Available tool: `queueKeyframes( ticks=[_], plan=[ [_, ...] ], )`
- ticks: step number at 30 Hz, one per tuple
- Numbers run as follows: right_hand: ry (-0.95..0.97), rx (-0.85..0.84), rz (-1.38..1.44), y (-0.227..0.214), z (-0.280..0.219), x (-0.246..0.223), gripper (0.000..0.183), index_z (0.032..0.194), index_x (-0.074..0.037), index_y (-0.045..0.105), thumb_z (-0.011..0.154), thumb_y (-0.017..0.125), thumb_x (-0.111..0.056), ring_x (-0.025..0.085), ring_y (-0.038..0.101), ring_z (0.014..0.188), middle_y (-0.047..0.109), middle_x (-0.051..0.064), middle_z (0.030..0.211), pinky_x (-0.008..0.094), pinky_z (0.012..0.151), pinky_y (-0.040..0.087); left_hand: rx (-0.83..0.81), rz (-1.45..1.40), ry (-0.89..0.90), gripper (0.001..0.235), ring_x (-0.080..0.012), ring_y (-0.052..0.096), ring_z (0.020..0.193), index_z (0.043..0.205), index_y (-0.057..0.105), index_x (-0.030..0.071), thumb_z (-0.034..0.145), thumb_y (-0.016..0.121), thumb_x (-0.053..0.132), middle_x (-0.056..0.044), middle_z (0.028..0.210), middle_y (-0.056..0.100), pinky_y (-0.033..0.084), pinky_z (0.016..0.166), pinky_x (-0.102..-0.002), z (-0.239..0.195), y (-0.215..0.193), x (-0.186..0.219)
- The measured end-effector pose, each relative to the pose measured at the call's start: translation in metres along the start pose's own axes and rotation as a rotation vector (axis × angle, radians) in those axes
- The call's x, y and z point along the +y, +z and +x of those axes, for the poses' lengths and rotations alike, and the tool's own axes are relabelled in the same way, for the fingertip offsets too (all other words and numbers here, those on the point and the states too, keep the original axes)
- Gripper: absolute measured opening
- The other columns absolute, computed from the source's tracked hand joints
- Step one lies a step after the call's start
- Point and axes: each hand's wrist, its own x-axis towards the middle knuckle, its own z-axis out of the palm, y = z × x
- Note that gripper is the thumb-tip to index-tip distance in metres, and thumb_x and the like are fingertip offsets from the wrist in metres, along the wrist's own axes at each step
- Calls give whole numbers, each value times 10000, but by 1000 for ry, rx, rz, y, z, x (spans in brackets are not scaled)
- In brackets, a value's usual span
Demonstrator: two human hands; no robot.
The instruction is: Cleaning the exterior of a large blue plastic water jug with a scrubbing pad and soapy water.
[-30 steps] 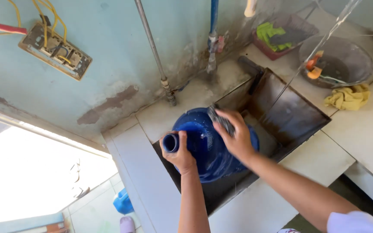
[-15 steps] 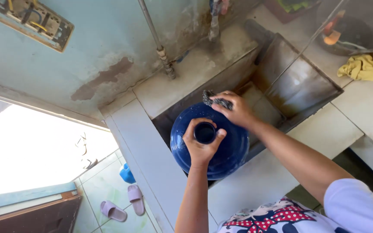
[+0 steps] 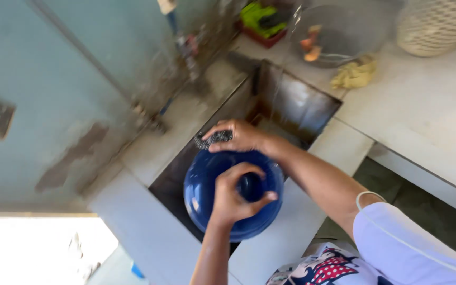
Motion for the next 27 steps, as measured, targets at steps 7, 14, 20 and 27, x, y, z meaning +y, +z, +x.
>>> queueKeyframes(
  ticks=[7, 14, 20, 27],
  plan=[
    [185, 362, 50, 52, -127, 45, 504, 1259, -215, 748, 821, 844, -443, 320, 575, 1313, 735, 118, 1262, 434, 1123, 430, 849, 190, -215, 388, -157, 649, 898, 997, 660, 102, 730, 935, 162, -15, 933, 681, 514, 913, -288, -25, 5, -42],
    [128, 413, 80, -36, -77, 13, 464, 1210, -164, 764, 818, 849, -397, 220, 690, 1135, 753, 91, 1171, 361, 1029, 512, 34, -17, 73, 351, -179, 684, 781, 874, 691, 78, 638, 948, 115, -38, 828, 705, 551, 764, -297, 17, 30, 25],
    [261, 363, 197, -70, -99, -1, 477, 1161, -154, 758, 794, 850, -443, 178, 713, 1051, 785, 74, 1102, 340, 963, 552, 12, -61, 227, 411, -212, 704, 875, 968, 702, 53, 637, 938, 112, -57, 944, 719, 564, 841, -329, 41, 15, 51],
    [309, 603, -8, 50, -171, -10, 569, 1297, -193, 748, 783, 878, -402, 287, 646, 1191, 696, 129, 1223, 420, 1050, 494, 535, 108, -198, 385, -151, 669, 891, 1006, 654, 29, 734, 920, 94, -18, 956, 689, 560, 857, -310, -2, 45, -29]
  ],
)
